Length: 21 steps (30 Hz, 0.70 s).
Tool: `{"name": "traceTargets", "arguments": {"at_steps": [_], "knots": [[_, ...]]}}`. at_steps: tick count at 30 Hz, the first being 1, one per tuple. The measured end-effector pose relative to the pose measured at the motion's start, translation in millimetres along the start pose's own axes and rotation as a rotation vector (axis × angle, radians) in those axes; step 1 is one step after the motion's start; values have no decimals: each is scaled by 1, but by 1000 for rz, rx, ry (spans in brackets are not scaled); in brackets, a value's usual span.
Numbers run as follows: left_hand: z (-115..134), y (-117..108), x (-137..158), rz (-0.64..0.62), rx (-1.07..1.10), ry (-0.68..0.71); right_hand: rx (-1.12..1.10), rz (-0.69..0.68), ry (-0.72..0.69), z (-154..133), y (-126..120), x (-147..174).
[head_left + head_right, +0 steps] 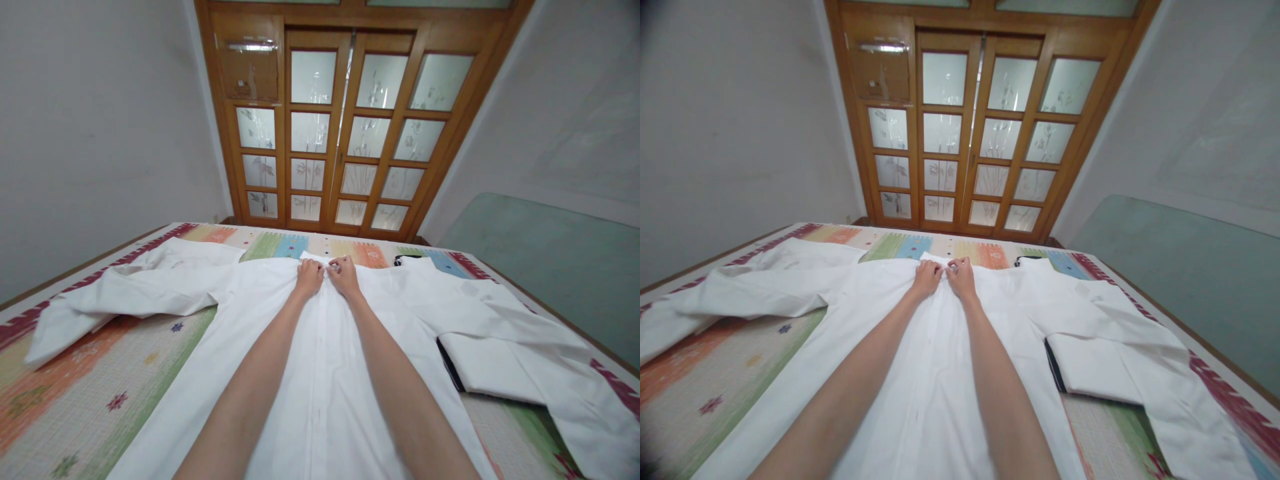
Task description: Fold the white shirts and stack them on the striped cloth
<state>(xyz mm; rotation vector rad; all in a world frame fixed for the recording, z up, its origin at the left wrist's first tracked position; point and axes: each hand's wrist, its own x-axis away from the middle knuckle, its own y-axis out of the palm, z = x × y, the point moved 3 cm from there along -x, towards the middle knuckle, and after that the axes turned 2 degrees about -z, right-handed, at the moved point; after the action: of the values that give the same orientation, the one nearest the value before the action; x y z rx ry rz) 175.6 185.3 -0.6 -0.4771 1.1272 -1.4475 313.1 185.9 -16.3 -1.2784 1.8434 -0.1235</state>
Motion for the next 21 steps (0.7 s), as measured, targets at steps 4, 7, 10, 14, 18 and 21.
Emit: {"name": "traceTargets", "arguments": {"at_steps": [4,7,10,14,18,21], "knots": [[3,-1,2,-55,-13,-1,60,15,-9,-1,-1,1],[2,-1,2,-15,-4,-25,117,18,-2,-5,-3,3],[-4,-2,2,133,46,-101,172,-10,6,-11,-4,5],[-16,-4,-1,310,202,-247,234,-49,-8,-18,-5,5],[-20,0,-6,229,469,-213,374,-105,-1,-21,-5,6],[-20,2,-9,185,607,-179,437,-148,25,-23,-5,7]]}}
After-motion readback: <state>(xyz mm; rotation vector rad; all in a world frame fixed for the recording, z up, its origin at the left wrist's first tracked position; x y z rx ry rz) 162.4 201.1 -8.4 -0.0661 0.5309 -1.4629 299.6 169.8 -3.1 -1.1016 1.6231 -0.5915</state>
